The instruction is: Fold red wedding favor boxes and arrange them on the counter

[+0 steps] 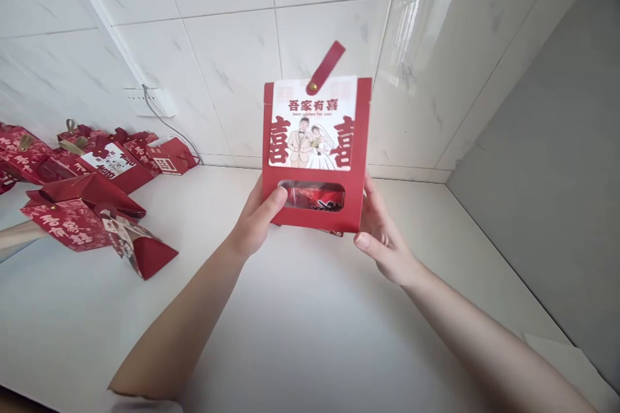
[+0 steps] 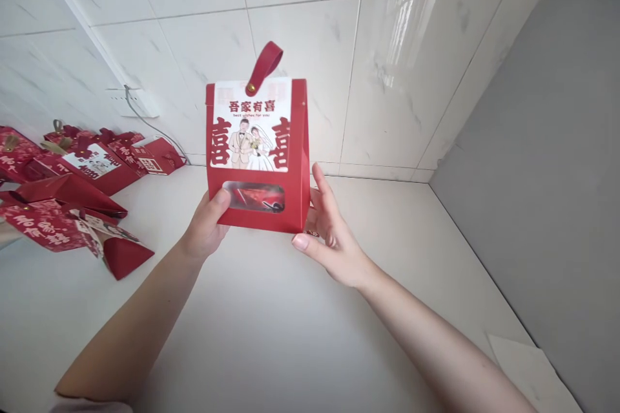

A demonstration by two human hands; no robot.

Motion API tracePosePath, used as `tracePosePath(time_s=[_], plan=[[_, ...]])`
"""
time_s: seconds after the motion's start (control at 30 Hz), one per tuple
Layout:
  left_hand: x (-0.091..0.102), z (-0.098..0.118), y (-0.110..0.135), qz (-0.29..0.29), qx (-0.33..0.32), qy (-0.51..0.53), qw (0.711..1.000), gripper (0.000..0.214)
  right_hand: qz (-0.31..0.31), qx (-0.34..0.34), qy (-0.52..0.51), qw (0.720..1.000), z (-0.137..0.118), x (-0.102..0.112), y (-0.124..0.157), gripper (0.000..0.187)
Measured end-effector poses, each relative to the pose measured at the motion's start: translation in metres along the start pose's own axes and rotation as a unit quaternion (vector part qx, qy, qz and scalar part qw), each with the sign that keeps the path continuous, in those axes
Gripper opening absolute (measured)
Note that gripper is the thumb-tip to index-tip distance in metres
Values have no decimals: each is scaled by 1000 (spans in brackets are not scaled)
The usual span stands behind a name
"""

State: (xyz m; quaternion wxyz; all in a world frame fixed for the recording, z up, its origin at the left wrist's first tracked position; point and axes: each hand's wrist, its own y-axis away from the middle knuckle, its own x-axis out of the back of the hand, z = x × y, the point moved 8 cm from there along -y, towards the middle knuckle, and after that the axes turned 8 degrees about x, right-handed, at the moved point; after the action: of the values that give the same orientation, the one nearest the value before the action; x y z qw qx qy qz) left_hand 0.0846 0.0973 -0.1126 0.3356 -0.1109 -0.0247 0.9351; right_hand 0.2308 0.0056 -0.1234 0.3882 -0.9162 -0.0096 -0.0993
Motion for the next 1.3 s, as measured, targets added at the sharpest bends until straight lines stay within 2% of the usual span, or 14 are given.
tracePosePath(time_s=[0.07,0.13,0.33,0.43,0.53,0.57,0.63,0.73,0.8,0.9,0.97,1.07,1.2,1.3], plan=[[-1,10,3,7,-67,-40,997,65,8,-22,-46,999,4,-1,1,83],[-2,14,8,19,-100,-69,992,66,20,-38,-64,997,7,-1,2,76],[1,12,13,42,-85,-64,993,60,27,-47,-97,994,0,-3,3,63],[-2,5,9,13,16,-112,994,57,53,-128,-143,980,12,-1,4,60],[-12,-13,13,-82,185,-217,955,55,104,-209,-131,963,26,12,8,51],[-14,-16,17,-111,220,-241,939,55,118,-213,-112,964,26,18,8,50],[-19,-18,23,-156,242,-264,921,52,132,-193,-74,970,20,28,5,47],[-26,-15,29,-219,216,-295,905,44,120,-156,-62,978,7,33,0,45],[-25,-15,33,-248,213,-337,883,40,132,-129,-49,982,-1,37,-1,47],[-17,-13,38,-257,225,-414,844,38,178,-88,11,980,-13,49,-1,51],[-15,-7,41,-260,214,-449,828,32,168,-91,34,981,-14,50,-1,51],[-12,3,43,-235,186,-472,829,26,139,-97,24,985,-15,47,-1,48],[-11,13,41,-178,106,-491,846,34,116,-86,-10,989,-17,36,0,50],[-15,15,40,-172,91,-439,877,37,120,-91,8,989,-17,34,2,54]])
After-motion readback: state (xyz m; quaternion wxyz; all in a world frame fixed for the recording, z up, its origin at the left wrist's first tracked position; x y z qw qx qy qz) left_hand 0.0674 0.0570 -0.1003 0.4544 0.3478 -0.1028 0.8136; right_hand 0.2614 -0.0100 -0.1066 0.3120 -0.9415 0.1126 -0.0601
